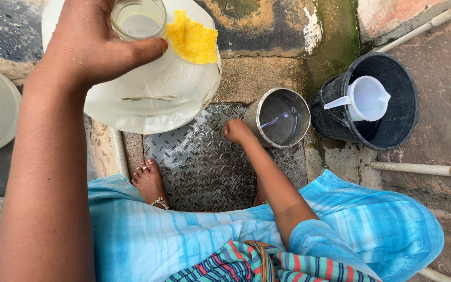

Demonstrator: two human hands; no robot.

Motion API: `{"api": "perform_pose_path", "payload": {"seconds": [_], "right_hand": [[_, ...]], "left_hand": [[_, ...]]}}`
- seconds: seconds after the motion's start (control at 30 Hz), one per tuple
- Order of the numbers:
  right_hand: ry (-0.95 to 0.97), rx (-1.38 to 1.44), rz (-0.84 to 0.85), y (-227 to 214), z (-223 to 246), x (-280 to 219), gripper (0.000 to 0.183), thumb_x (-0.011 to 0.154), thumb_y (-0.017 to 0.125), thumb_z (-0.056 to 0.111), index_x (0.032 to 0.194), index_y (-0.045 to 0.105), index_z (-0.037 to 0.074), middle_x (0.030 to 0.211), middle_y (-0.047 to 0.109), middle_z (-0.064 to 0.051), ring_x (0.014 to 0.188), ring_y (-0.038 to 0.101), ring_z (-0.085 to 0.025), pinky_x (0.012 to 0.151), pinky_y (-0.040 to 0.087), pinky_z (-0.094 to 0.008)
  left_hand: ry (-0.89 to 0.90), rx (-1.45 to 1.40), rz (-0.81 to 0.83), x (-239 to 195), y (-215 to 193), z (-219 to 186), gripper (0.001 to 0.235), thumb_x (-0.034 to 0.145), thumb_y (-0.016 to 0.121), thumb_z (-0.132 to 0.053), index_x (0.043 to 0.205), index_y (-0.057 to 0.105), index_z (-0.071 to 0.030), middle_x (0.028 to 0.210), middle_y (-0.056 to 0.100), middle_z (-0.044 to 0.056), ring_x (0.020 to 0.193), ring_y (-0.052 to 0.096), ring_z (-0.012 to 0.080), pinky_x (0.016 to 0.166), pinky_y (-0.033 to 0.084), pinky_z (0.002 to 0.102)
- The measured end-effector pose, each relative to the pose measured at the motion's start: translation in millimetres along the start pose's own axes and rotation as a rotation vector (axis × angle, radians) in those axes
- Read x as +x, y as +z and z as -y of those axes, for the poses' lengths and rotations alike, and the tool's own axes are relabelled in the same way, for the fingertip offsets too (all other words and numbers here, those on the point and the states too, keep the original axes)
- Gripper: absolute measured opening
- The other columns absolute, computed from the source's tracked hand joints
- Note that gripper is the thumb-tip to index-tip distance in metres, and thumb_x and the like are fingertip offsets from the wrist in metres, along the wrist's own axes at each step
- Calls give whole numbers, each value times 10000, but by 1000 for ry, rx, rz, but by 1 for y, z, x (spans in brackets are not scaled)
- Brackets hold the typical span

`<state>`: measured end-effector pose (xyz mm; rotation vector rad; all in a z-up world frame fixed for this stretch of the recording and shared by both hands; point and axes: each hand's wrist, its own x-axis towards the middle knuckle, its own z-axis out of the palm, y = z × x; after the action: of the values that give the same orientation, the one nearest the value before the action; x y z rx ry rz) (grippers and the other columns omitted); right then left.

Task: The person scrubs the inside neck of a large plastic water jug with a toothbrush and wipes the exterior surface of the jug using a yellow sponge.

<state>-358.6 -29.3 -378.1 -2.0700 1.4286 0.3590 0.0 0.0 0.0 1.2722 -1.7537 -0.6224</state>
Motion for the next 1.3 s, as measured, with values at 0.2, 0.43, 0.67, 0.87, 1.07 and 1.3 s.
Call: {"api": "perform_pose_path", "payload": {"seconds": [0.2,0.43,0.67,0.87,1.07,1.3], "right_hand": [[38,308,-201,-168,-3,-21,73,796,792,94,834,735,67,802,750,-48,712,718,-122,684,599,-297],[116,196,-342,-239,-13,-97,247,884,741,172,1120,777,109,964,753,-145,909,737,-252,844,563,-393],[-641,200,-852,-217,164,-103,683,1125,301,565,1608,383,90,1693,386,-134,1604,288,-312,1343,197,-505],[-696,-191,-881,-159,238,-149,965,1027,199,790,1653,129,59,1704,148,-203,1601,128,-393,1319,93,-538],[-495,118,-684,-236,241,-112,883,982,41,789,1641,288,255,1730,243,-126,1586,211,-390,1300,186,-555],[-579,148,-351,-292,254,-69,955,872,-65,788,1599,349,328,1721,244,-60,1584,176,-295,1257,153,-522]], "left_hand": [[241,61,-11,5,-3,-6,544,797,826,-207,1265,610,-29,1199,711,160,1122,708,307,971,538,396],[132,126,-7,4,2,-7,556,743,816,-232,1243,618,-91,1185,723,160,1150,694,355,994,533,441],[53,100,0,5,9,-16,544,731,795,-264,1212,604,-97,1190,716,157,1170,669,363,986,516,442],[-79,155,-31,-1,-9,-18,581,673,891,-318,1151,628,-121,1147,735,115,1127,686,327,942,523,440],[-46,82,208,-9,-33,-24,588,608,873,-247,1147,654,-165,1133,747,61,1099,710,287,950,538,407],[-183,614,-50,-37,-21,-49,516,671,887,-456,1069,699,-187,1046,714,106,982,675,371,805,551,483]]}}
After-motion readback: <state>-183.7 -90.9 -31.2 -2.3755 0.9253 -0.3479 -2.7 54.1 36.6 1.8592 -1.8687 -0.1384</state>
